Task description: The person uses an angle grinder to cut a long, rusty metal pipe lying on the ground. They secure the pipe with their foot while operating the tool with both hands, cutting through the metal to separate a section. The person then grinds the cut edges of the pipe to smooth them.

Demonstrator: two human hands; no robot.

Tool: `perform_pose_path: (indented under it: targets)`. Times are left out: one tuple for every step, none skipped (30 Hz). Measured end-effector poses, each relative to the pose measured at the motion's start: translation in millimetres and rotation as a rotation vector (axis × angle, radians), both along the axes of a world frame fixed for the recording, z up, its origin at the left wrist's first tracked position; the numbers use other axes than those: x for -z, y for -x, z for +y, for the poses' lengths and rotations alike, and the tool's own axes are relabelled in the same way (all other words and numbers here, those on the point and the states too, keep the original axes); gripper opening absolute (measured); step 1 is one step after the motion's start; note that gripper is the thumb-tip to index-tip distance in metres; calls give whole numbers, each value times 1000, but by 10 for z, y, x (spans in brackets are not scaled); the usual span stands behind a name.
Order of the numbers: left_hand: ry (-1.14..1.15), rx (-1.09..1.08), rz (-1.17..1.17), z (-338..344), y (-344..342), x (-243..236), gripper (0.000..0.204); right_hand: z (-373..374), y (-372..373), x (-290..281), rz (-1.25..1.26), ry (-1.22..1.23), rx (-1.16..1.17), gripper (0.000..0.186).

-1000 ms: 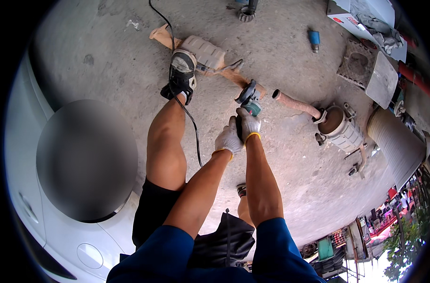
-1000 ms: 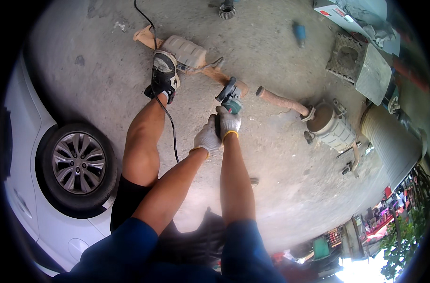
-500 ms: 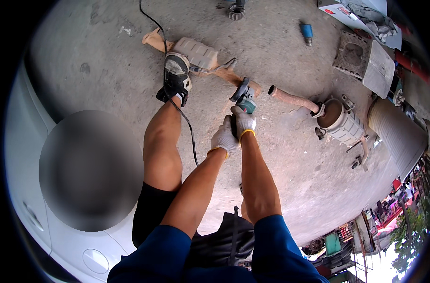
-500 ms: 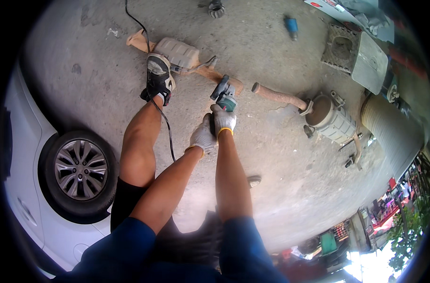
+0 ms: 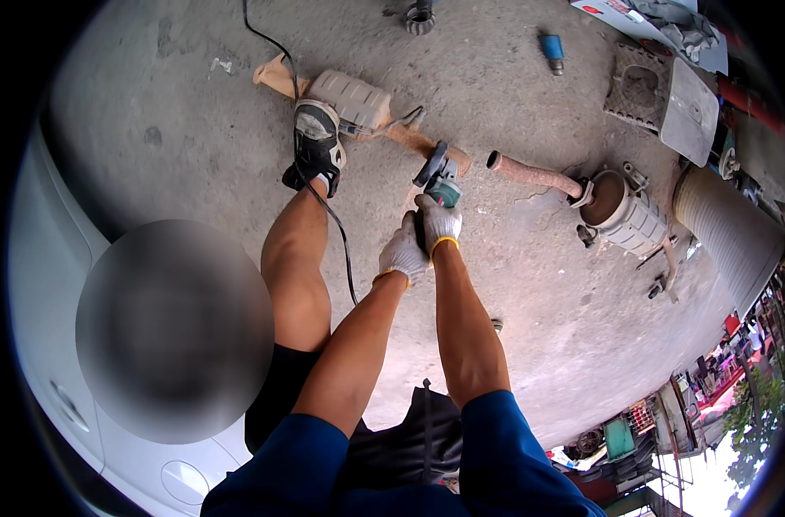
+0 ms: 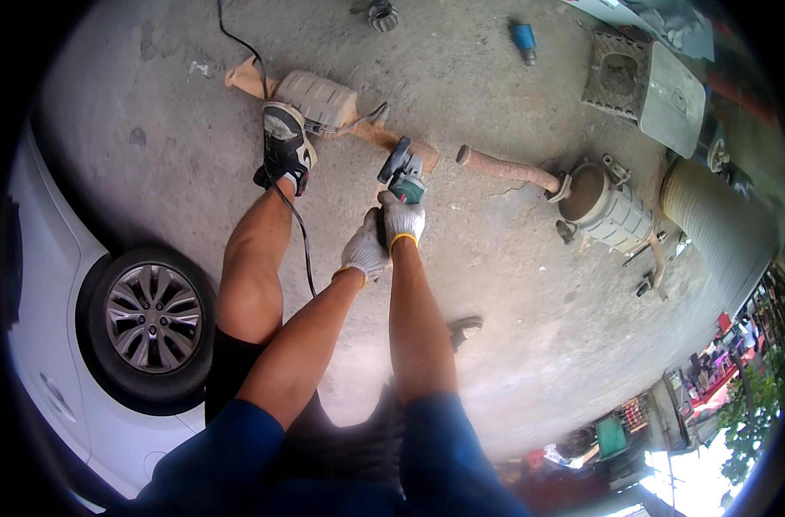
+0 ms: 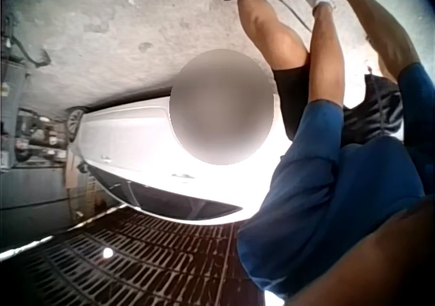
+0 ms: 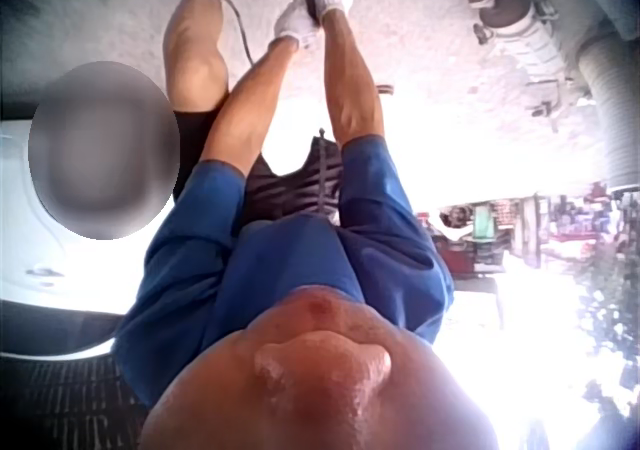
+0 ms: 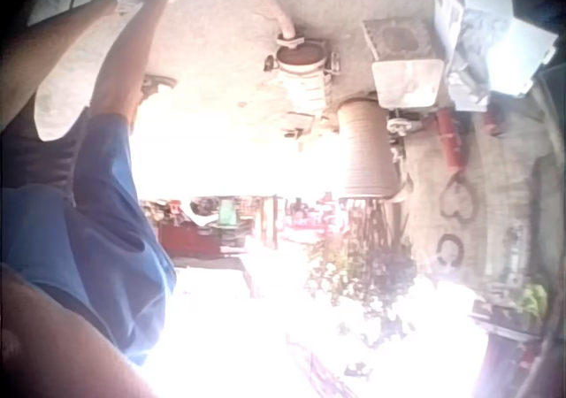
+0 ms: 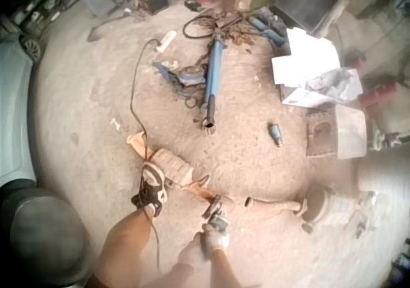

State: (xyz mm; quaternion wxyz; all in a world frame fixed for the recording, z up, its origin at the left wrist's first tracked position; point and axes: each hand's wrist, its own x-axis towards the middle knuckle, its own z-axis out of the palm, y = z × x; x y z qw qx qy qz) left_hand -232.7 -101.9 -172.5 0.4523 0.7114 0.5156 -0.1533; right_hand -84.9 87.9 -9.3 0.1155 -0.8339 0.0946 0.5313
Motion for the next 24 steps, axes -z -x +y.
perform_pose_path:
  targets:
    - [-32, -51, -39, 5, 14, 1, 81, 5, -5, -27, 8, -18, 15, 43]
    - [-25, -65, -60, 2, 33, 8, 80, 6, -9, -54, 17, -34, 30, 44]
    - [50, -27, -53, -4, 48, 32, 73, 19, -10, -69, 21, -49, 44, 44]
    - [-9, -85, -99, -19, 71, 62, 67, 31, -9, -82, 19, -54, 43, 45]
    - [4, -86, -116, -41, 91, 98, 59, 38, -3, -92, 13, -54, 44, 45]
    - [7, -79, -130, -60, 124, 140, 56, 45, 4, -99, 7, -54, 46, 46]
    - [10, -71, -143, -83, 150, 177, 54, 50, 8, -101, 6, -48, 51, 46]
    - [5, -55, -154, -90, 189, 210, 54, 54, 16, -102, 5, -41, 57, 47]
    - [10, -57, -163, -96, 214, 225, 54, 51, 23, -100, -4, -26, 63, 47]
    - [16, -60, -173, -70, 247, 228, 54, 48, 29, -96, 3, -37, 64, 47]
    - [32, -83, -181, -38, 259, 195, 54, 40, 40, -91, 3, -38, 65, 47]
    - [25, -75, -172, 33, 267, 133, 55, 30, 49, -84, -1, -29, 63, 48]
    - [19, -67, -164, 122, 249, 29, 57, 19, 56, -73, 2, -21, 60, 48]
    - [-12, -27, -138, 252, 233, -105, 62, 6, 63, -61, 2, -5, 56, 48]
    - [-17, 7, -115, 405, 179, -267, 64, -4, 70, -42, -2, 10, 53, 48]
    - [-22, 41, -92, 579, 115, -459, 66, -15, 73, -20, 4, 4, 57, 47]
    - [-66, 314, 9, 761, 25, -670, 62, -30, 80, 2, 8, -2, 62, 47]
    - [-94, 671, 185, 880, -78, -936, 59, -48, 87, 23, 10, 3, 64, 47]
    - [-208, 1031, 293, 1043, -171, -1149, 56, -64, 87, 46, 0, -2, 38, 45]
    - [-208, 1182, 351, 1183, -260, -1329, 54, -77, 90, 68, -2, -14, 32, 45]
    - [-220, 1217, 368, 1290, -322, -1458, 51, -93, 97, 82, -6, -9, 21, 44]
    - [-146, 1291, 404, 1345, -355, -1535, 51, -105, 106, 92, -15, 3, 5, 44]
    - [-91, 1297, 417, 1360, -358, -1553, 51, -108, 110, 102, -27, 24, -22, 45]
    - [-77, 1261, 409, 1341, -335, -1508, 51, -108, 121, 105, -17, 27, -2, 45]
